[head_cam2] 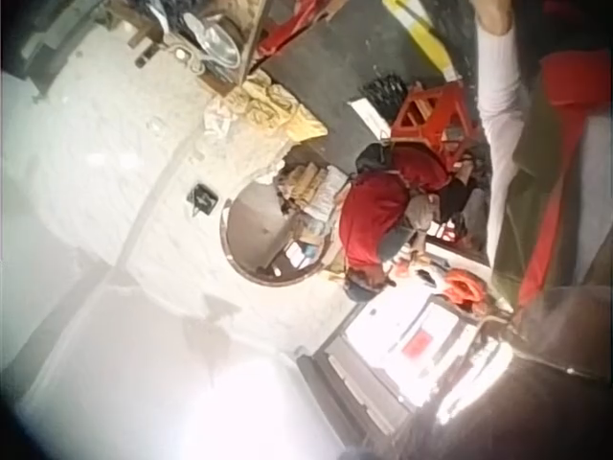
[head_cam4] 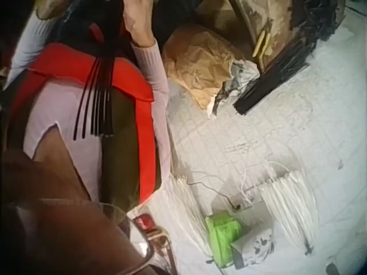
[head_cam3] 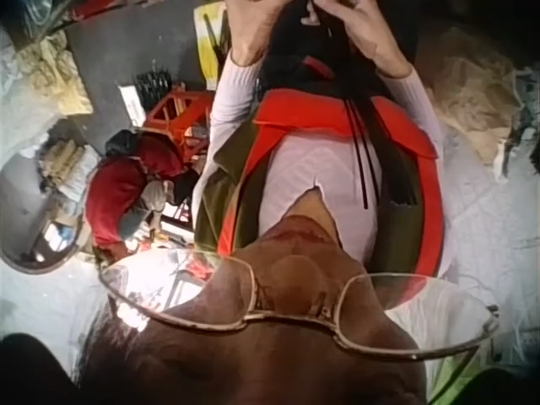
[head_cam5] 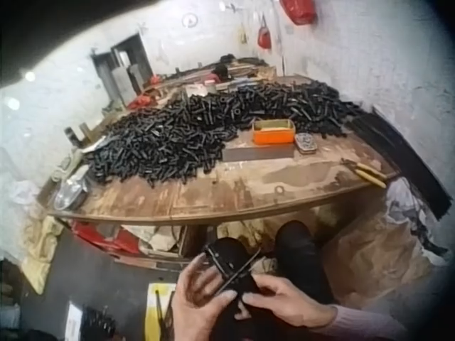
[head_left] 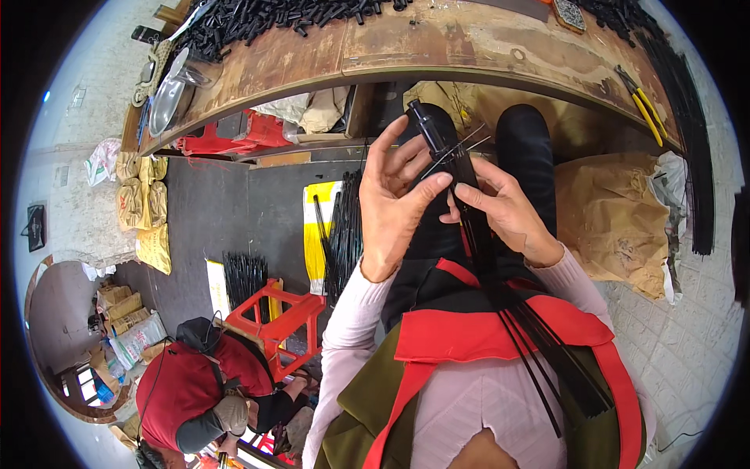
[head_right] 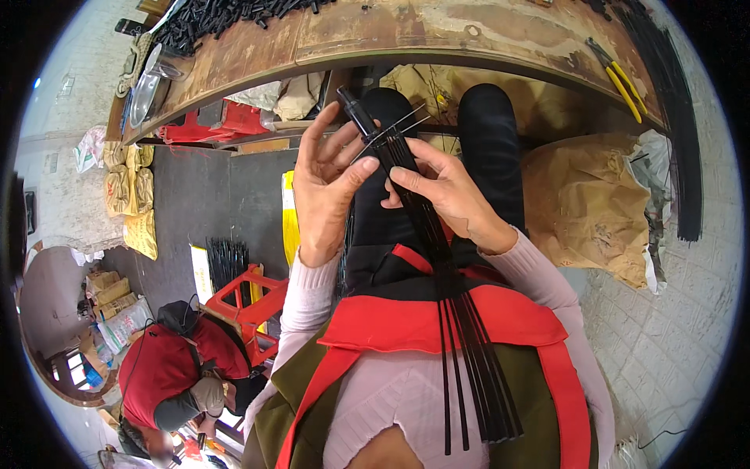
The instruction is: Assemble bundles of black rods with connectors using pliers at a manufacturing workbench.
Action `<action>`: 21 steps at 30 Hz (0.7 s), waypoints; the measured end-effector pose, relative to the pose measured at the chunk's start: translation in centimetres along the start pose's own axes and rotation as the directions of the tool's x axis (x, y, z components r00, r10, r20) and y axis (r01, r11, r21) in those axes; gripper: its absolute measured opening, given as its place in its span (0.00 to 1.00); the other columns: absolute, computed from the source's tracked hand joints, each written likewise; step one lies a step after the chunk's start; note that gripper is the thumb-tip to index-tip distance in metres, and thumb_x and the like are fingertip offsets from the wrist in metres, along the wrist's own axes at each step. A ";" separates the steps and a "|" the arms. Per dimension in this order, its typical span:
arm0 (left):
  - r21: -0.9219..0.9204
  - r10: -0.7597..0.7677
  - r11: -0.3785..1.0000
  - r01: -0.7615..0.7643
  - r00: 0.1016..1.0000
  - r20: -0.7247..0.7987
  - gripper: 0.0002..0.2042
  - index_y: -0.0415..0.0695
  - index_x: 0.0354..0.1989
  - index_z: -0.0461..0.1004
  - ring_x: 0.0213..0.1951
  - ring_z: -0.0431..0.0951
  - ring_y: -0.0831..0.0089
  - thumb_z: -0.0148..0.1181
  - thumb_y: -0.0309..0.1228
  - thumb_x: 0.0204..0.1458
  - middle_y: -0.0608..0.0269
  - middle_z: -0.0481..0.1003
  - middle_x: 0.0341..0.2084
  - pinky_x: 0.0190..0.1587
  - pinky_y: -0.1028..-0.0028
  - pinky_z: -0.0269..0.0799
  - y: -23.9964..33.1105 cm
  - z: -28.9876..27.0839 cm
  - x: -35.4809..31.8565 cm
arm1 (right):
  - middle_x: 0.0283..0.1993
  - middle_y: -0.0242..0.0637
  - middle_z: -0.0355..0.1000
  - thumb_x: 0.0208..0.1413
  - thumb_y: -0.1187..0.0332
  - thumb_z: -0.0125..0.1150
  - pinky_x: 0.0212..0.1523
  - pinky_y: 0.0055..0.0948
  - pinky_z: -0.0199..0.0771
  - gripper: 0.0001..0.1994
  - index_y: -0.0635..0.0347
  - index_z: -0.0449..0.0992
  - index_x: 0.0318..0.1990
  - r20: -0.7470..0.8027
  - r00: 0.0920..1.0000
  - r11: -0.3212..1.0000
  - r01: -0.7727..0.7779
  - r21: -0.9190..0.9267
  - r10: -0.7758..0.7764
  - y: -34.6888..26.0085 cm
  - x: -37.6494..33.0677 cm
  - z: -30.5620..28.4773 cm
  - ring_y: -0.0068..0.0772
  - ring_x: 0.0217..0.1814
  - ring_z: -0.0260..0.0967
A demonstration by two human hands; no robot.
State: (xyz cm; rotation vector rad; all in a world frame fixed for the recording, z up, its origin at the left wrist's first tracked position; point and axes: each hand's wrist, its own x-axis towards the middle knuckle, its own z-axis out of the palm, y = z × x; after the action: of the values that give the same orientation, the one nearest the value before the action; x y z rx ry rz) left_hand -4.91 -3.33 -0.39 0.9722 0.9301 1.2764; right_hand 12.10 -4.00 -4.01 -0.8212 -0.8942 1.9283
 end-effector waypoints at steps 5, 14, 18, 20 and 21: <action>-0.034 -0.039 0.999 0.036 0.995 -0.092 0.29 0.38 0.61 0.62 0.53 0.76 0.67 0.65 0.17 0.50 0.46 0.74 0.52 0.54 0.72 0.73 -1.0 -1.0 0.4 | 0.38 0.32 0.70 0.63 0.70 0.57 0.47 0.38 0.80 0.16 0.62 0.68 0.57 -0.006 1.000 1.000 -0.019 0.017 0.019 -0.1 -0.2 0.3 0.23 0.37 0.69; -0.113 -0.092 0.990 0.082 0.992 -0.082 0.29 0.39 0.60 0.64 0.51 0.77 0.69 0.66 0.16 0.48 0.49 0.74 0.51 0.52 0.74 0.74 -0.6 -0.7 0.6 | 0.38 0.32 0.70 0.62 0.69 0.57 0.47 0.37 0.79 0.17 0.62 0.68 0.57 0.000 1.000 0.999 -0.027 0.021 0.027 -0.3 -0.4 0.1 0.24 0.37 0.69; -0.088 -0.055 0.995 0.046 0.993 -0.104 0.31 0.39 0.61 0.64 0.51 0.76 0.69 0.67 0.15 0.47 0.52 0.74 0.50 0.53 0.73 0.73 -0.8 -0.5 0.7 | 0.38 0.32 0.70 0.62 0.69 0.57 0.47 0.37 0.80 0.16 0.63 0.68 0.56 0.003 1.000 0.999 -0.018 0.032 0.018 -0.2 -0.3 0.3 0.24 0.37 0.69; -0.081 -0.057 0.996 0.047 0.991 -0.119 0.31 0.39 0.61 0.63 0.51 0.76 0.68 0.67 0.15 0.46 0.53 0.74 0.49 0.54 0.72 0.73 -0.7 -0.6 0.9 | 0.38 0.33 0.70 0.62 0.70 0.57 0.47 0.37 0.80 0.16 0.63 0.68 0.56 -0.009 1.000 1.000 -0.022 0.017 0.022 -0.2 -0.4 0.4 0.24 0.37 0.69; -0.114 -0.073 0.992 0.062 0.992 -0.103 0.31 0.39 0.61 0.63 0.51 0.76 0.68 0.66 0.15 0.46 0.53 0.74 0.49 0.54 0.72 0.73 -0.7 -0.7 1.0 | 0.38 0.33 0.70 0.62 0.70 0.57 0.47 0.37 0.80 0.16 0.63 0.68 0.56 -0.009 1.000 1.000 -0.021 0.018 0.021 -0.2 -0.4 0.4 0.24 0.37 0.69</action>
State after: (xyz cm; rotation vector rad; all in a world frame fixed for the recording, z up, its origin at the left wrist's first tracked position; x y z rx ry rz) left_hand -5.23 -2.36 -1.31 0.7856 0.9561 1.3187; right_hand 12.04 -4.33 -3.53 -0.8309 -0.8650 1.9466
